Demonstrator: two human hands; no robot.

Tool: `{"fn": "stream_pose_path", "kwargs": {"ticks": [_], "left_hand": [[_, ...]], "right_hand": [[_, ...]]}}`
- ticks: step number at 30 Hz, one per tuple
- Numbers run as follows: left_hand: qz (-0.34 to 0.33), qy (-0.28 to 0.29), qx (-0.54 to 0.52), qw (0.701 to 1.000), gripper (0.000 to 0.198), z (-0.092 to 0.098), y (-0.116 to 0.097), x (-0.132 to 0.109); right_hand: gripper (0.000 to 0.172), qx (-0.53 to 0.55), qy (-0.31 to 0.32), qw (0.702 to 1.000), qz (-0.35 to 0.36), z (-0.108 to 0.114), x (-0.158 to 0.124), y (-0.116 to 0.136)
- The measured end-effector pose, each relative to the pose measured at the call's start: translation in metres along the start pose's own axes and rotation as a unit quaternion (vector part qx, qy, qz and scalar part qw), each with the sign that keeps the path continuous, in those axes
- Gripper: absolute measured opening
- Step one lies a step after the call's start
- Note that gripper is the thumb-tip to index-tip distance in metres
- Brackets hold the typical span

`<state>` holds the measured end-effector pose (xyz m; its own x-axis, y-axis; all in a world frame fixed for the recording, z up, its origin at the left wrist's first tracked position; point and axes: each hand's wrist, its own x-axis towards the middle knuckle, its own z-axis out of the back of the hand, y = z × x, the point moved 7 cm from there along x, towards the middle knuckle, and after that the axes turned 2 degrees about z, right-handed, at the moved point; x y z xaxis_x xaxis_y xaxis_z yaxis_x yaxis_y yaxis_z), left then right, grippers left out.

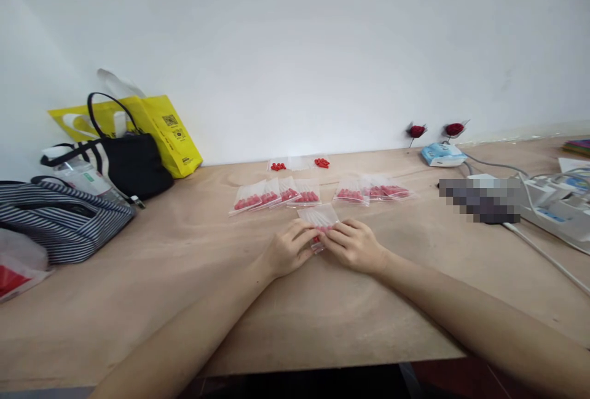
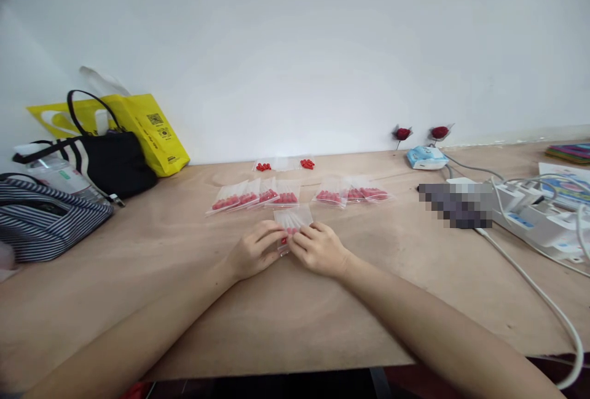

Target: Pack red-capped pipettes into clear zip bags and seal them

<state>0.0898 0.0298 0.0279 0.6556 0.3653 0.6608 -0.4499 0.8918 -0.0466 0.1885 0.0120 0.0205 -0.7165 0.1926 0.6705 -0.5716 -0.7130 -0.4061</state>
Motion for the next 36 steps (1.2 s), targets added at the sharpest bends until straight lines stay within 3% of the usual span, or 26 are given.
{"fn": "stream_pose_path", "kwargs": {"ticks": [4,8,15,21,27,36], "left_hand": [[-0.066,-0.012,0.026,0.997,0.01,0.002,-0.008,-0.002],[-0.057,-0.012,0.062,0.996,0.013,0.005,0.001,-0.007],[-0.085,-0.013,0.104,0.991,0.013,0.012,0.014,-0.016],[-0.149,-0.036,0.138,0.979,0.013,0.017,0.009,-0.02],[-0.164,-0.044,0.129,0.977,0.014,0.021,0.004,-0.017],[-0.156,-0.038,0.094,0.982,0.013,0.015,0.006,-0.015]], "right_hand": [[0.02,0.033,0.022,0.999,-0.011,-0.006,-0.001,-0.002],[0.017,0.035,0.04,0.997,-0.054,-0.006,-0.008,-0.02],[0.02,-0.015,0.079,0.997,-0.01,-0.01,-0.021,-0.029],[0.02,-0.017,0.06,0.997,0.04,-0.011,-0.021,-0.026],[0.022,-0.004,0.051,0.997,0.061,-0.01,-0.022,-0.025],[0.021,0.009,0.016,1.0,-0.006,-0.004,-0.01,-0.021]]}}
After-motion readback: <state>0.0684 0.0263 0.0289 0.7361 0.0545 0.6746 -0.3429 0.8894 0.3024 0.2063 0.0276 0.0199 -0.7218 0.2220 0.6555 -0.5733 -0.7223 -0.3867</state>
